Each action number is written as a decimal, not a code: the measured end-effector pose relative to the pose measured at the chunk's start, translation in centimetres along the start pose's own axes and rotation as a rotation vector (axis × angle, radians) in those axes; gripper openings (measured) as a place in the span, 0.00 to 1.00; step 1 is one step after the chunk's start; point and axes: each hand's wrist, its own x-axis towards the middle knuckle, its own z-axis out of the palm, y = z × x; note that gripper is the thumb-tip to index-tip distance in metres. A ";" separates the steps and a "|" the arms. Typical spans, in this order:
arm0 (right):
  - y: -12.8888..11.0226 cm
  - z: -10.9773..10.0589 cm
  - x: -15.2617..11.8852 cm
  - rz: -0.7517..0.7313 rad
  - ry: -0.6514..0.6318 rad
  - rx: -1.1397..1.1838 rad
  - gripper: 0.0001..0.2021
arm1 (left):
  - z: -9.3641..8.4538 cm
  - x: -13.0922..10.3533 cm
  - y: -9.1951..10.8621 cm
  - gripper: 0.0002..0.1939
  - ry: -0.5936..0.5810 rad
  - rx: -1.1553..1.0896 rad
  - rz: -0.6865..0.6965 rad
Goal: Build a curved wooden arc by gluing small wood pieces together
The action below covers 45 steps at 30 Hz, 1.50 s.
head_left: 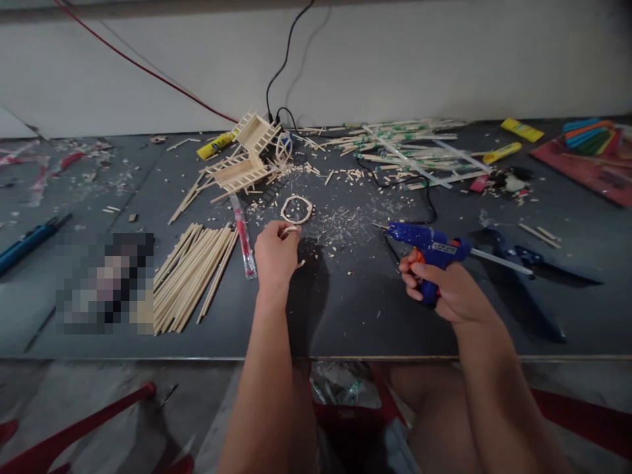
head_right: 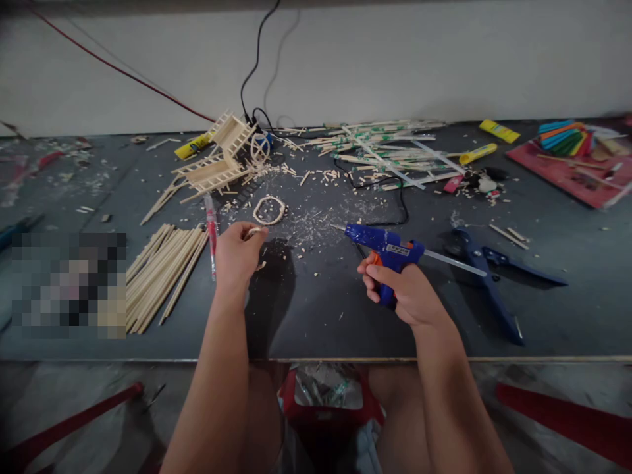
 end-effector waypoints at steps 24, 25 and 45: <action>-0.9 1.2 -2.0 -0.179 0.209 -0.111 0.13 | -0.5 -4.9 4.3 0.06 -0.281 -0.495 -0.029; -1.1 1.3 -2.3 -0.176 0.195 -0.103 0.13 | -0.4 -5.3 4.5 0.06 -0.291 -0.515 -0.028; 0.3 2.3 -3.8 -0.058 0.168 -0.118 0.15 | 0.4 -7.4 4.3 0.03 -0.372 -0.880 -0.155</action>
